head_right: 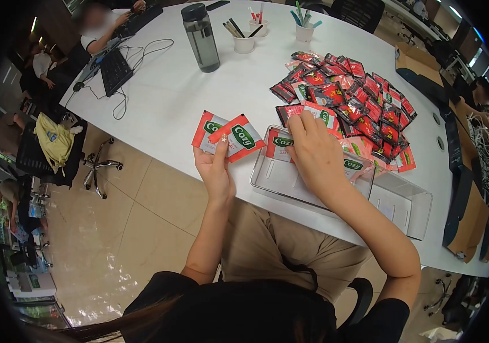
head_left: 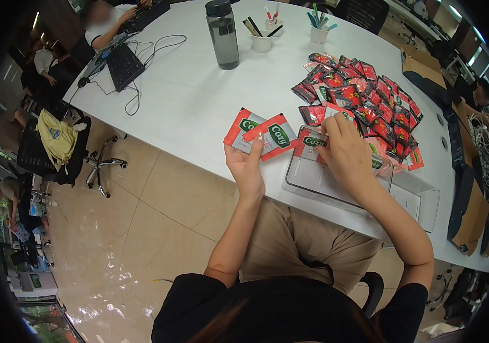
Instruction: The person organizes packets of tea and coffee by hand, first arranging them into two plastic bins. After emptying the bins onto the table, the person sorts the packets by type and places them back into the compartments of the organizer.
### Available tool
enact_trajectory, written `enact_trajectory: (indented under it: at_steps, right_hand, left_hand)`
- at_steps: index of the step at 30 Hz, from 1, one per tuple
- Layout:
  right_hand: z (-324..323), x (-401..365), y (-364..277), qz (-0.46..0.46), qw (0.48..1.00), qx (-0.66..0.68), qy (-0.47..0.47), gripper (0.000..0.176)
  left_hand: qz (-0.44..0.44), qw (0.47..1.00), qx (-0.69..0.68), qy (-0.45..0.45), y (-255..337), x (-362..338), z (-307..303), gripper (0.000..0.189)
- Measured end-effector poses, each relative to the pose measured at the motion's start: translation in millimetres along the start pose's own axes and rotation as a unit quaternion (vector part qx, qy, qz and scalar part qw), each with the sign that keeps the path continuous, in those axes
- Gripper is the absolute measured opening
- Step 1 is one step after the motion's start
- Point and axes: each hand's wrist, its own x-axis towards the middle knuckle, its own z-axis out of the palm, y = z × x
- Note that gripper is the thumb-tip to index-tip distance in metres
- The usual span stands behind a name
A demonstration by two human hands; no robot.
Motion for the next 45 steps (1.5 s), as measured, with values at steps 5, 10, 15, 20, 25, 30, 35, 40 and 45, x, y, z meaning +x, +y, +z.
enact_trajectory:
  at_steps: [5,10,15,20,25,30,35,40,45]
  right_hand:
    - [-2,1,-1,0.011,1.0,-0.005,-0.007,0.041]
    - [-17,8,-13,-0.004,0.991,0.112,0.066,0.032]
    - [-16,23,-33,-0.044,0.978,0.195,0.059,0.025]
    - [-9,27,-34,-0.007,0.976,0.217,0.033,0.019]
    - [-16,19,-22,0.046,0.959,0.276,0.043,0.018]
    - [-53,0,-3,0.096,0.943,0.306,0.09,0.017]
    - [-73,-24,14,0.074,0.979,0.187,0.028,0.015]
    - [-60,-38,13,0.046,0.992,0.105,-0.045,0.012]
    - [-43,-40,14,-0.048,0.998,0.008,-0.048,0.016]
  left_hand:
    - [0.025,0.999,0.022,-0.012,-4,0,-2,0.039]
    - [0.043,0.999,0.01,-0.007,-5,-3,-4,0.039]
    - [0.047,0.999,-0.011,-0.019,-4,-3,-3,0.04]
    - [0.025,0.999,0.006,-0.042,-11,-6,-14,0.027]
    - [-0.005,0.999,-0.016,-0.044,-14,-3,-17,0.031]
    - [0.016,0.999,-0.035,0.003,-13,-3,-15,0.028]
    - [0.006,1.0,-0.015,0.027,-7,-9,-9,0.026]
    - [0.025,1.0,-0.015,0.002,-9,-4,-9,0.024]
    - [0.029,0.999,-0.007,-0.012,-8,-3,-9,0.023]
